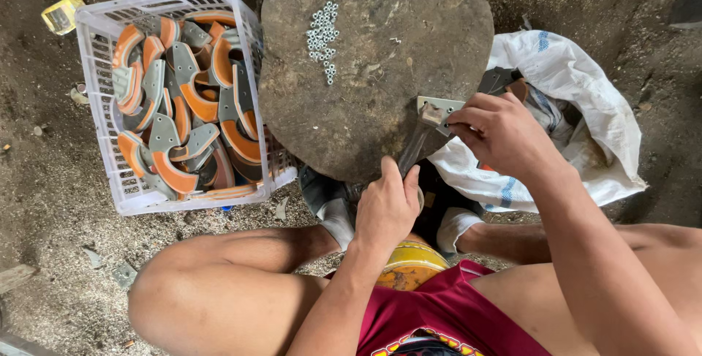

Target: The person sits on the ground and uses a hammer to drive small metal pins into curved metal pieces with orange handles. They place each assembled piece into a white sack after completion.

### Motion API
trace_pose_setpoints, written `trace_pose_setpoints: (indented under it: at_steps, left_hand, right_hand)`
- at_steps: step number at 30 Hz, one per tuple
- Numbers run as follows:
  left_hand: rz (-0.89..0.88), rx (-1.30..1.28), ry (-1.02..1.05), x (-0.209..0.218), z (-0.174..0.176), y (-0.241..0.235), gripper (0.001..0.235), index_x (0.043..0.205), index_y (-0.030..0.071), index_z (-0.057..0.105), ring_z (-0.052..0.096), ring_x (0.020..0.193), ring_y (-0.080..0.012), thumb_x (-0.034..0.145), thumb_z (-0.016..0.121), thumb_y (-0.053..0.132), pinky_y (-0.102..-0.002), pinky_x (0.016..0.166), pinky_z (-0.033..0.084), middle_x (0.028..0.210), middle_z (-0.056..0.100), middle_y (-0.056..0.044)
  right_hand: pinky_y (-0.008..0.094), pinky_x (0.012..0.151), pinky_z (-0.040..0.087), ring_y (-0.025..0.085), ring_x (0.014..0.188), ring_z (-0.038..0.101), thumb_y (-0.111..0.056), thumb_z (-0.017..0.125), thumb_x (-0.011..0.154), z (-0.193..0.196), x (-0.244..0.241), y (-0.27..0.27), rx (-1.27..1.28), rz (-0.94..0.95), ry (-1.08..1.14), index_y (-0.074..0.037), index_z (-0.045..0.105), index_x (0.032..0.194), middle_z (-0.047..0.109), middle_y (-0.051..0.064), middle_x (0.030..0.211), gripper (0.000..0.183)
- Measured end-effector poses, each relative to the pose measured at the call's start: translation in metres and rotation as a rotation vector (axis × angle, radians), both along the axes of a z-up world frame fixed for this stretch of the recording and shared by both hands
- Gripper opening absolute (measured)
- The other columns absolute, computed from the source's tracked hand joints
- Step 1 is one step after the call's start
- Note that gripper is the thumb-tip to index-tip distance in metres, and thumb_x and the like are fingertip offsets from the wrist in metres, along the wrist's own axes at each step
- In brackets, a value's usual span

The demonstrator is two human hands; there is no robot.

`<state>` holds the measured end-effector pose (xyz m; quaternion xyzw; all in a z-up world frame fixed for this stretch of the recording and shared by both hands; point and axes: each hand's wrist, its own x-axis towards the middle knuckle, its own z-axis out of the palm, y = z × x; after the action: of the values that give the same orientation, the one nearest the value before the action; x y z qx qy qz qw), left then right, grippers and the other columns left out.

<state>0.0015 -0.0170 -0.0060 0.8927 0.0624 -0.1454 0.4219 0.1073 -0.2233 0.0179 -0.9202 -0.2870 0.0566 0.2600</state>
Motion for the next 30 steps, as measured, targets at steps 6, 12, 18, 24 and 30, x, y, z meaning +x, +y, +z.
trace_pose_setpoints:
  at_steps: [6,12,18,24,30]
  left_hand:
    - [-0.001,0.031,-0.029,-0.0001,-0.0006,-0.0024,0.042,0.104,-0.004,0.045,0.067,0.07,-0.0529,0.107,0.047,0.037,-0.061,0.058,0.053,0.072,0.068,-0.031]
    - [-0.005,0.023,-0.051,0.0006,0.0009,-0.0018,0.042,0.103,-0.005,0.045,0.068,0.07,-0.0526,0.107,0.048,0.037,-0.061,0.058,0.053,0.073,0.067,-0.032]
    - [-0.007,0.022,-0.033,0.0006,0.0004,-0.0014,0.042,0.105,-0.006,0.045,0.068,0.069,-0.052,0.107,0.048,0.036,-0.06,0.057,0.053,0.072,0.068,-0.032]
    - [-0.014,0.031,-0.051,0.0008,0.0011,-0.0022,0.042,0.106,-0.007,0.045,0.068,0.069,-0.0523,0.107,0.048,0.035,-0.06,0.058,0.053,0.073,0.068,-0.032]
    - [-0.016,0.033,-0.062,-0.0001,-0.0006,-0.0018,0.043,0.11,-0.009,0.044,0.068,0.068,-0.052,0.106,0.048,0.034,-0.059,0.056,0.055,0.072,0.067,-0.032]
  right_hand:
    - [0.042,0.078,0.048,0.028,0.087,0.068,-0.012,0.077,0.084,-0.0024,-0.0017,0.0012,0.044,0.0,0.005,-0.009,0.078,0.099,0.071,0.006,0.09,0.016]
    - [0.042,0.08,0.049,0.029,0.089,0.068,-0.01,0.076,0.085,-0.0012,-0.0016,0.003,0.084,-0.02,0.009,-0.007,0.077,0.1,0.072,0.007,0.092,0.015]
    - [0.043,0.079,0.049,0.029,0.089,0.068,-0.01,0.077,0.084,-0.0015,-0.003,0.0029,0.071,-0.028,0.003,-0.007,0.077,0.1,0.071,0.007,0.091,0.016]
    - [0.043,0.079,0.049,0.029,0.089,0.068,-0.011,0.077,0.085,-0.0021,-0.0026,0.004,0.084,-0.033,-0.002,-0.008,0.077,0.099,0.071,0.006,0.09,0.015]
    - [0.042,0.083,0.052,0.03,0.093,0.067,-0.014,0.077,0.088,-0.0026,-0.0085,-0.0033,0.156,-0.121,0.0,-0.006,0.075,0.108,0.07,0.009,0.097,0.022]
